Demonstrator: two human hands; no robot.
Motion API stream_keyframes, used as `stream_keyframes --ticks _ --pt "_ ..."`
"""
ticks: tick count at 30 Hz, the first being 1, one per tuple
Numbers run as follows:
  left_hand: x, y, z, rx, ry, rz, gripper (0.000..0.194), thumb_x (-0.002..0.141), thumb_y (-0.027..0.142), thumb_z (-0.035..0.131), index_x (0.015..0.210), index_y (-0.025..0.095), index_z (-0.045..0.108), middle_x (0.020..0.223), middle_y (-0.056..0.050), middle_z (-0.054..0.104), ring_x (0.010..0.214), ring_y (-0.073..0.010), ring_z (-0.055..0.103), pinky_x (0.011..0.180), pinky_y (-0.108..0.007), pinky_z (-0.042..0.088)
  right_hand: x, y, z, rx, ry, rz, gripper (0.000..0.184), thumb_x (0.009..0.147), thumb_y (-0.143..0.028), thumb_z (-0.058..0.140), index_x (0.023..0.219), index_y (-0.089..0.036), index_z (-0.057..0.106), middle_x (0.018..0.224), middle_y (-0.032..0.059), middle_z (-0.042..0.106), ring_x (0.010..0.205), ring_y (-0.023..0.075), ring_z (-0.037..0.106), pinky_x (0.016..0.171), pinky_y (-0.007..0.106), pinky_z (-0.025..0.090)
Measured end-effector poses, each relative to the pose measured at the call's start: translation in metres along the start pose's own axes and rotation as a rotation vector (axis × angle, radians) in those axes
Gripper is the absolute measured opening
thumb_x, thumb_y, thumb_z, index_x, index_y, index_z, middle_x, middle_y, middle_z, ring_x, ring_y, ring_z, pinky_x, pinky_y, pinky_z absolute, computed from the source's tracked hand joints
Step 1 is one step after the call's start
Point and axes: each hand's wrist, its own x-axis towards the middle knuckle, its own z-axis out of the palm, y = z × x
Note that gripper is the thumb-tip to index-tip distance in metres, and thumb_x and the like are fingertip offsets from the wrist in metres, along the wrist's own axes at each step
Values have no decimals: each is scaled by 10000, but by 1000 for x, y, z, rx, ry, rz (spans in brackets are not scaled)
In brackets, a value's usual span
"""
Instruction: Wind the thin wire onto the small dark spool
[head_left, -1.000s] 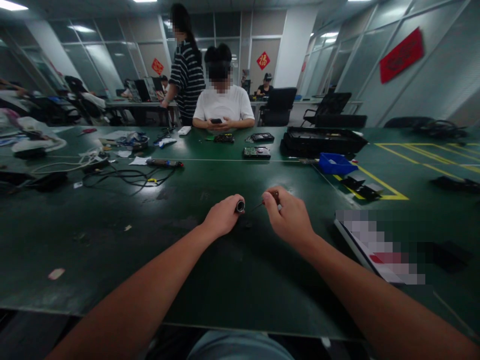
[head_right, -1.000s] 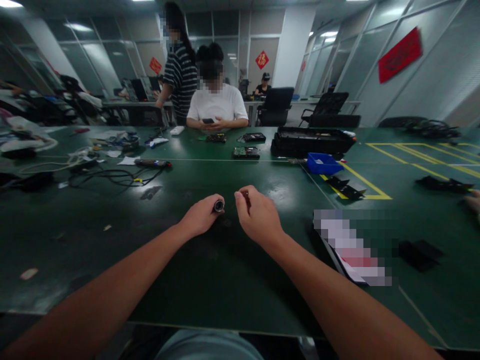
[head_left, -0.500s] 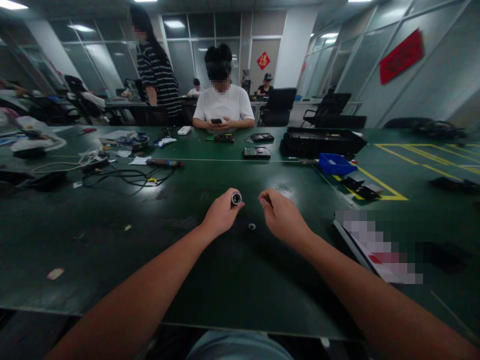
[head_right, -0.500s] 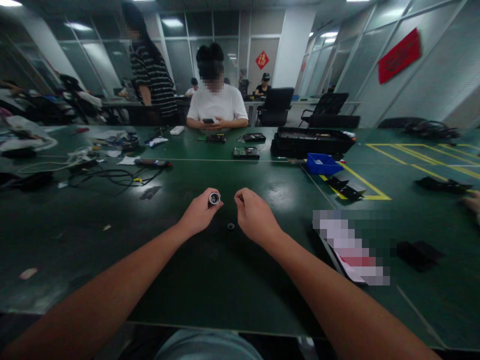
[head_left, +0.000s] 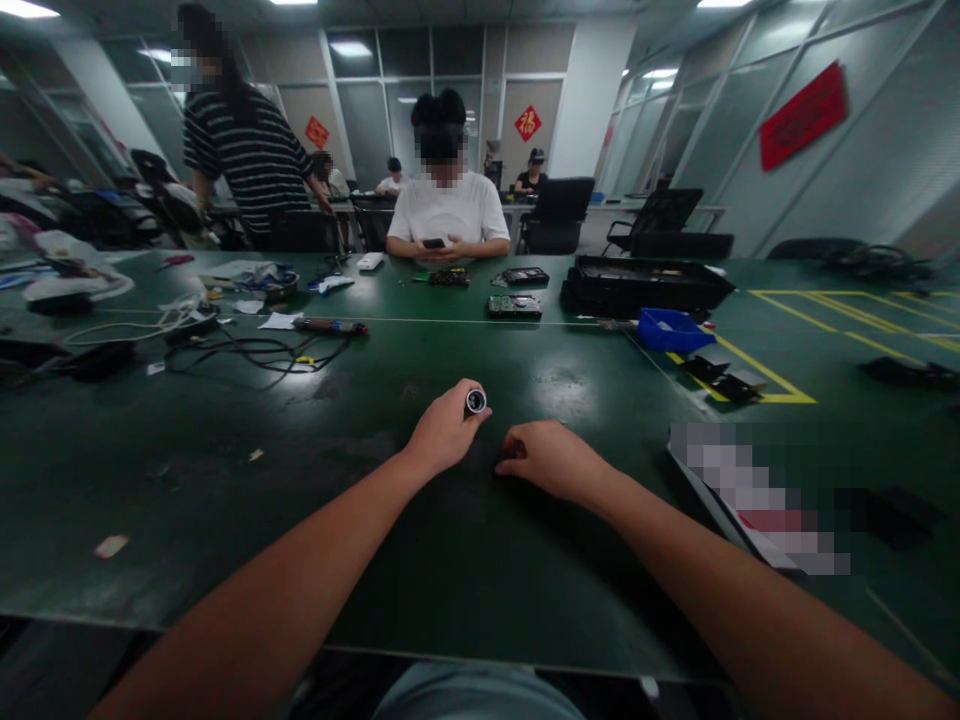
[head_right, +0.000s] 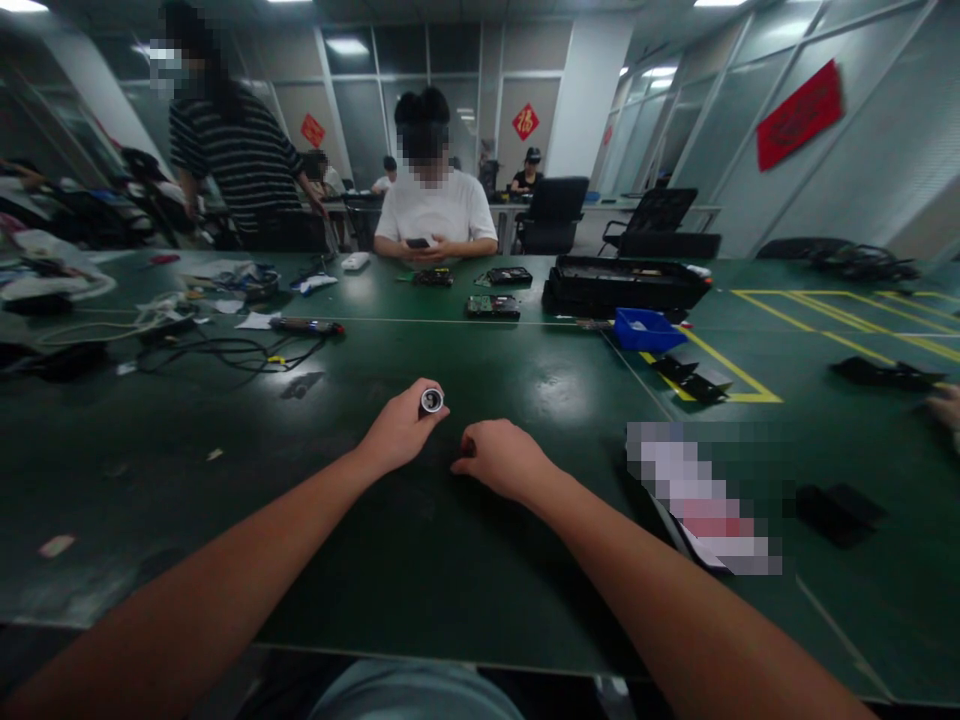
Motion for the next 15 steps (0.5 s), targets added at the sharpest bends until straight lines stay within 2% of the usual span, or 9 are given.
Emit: stream_keyframes --ticks 4,8,15 --pt "0 0 0 2 -5 -2 171 880 276 607 1035 228 553 960 -17 657 867 -181 611 773 -302 446 -2 -2 1 21 62 -59 123 804 -257 660 896 -225 733 801 36 726 707 192 659 570 274 421" --pt "0 0 0 9 -10 0 174 881 270 605 1041 226 553 969 -21 659 878 -185 613 783 -307 452 -5 -5 2 14 100 -100 191 793 -128 577 878 -213 725 775 47 724 681 187 653 577 271 429" --pt "0 2 0 7 -18 5 175 882 269 605 1042 221 555 975 -29 661 893 -189 615 796 -309 459 -1 2 6 -39 153 -176 203 803 -124 568 891 -215 727 832 64 726 737 207 655 635 293 442"
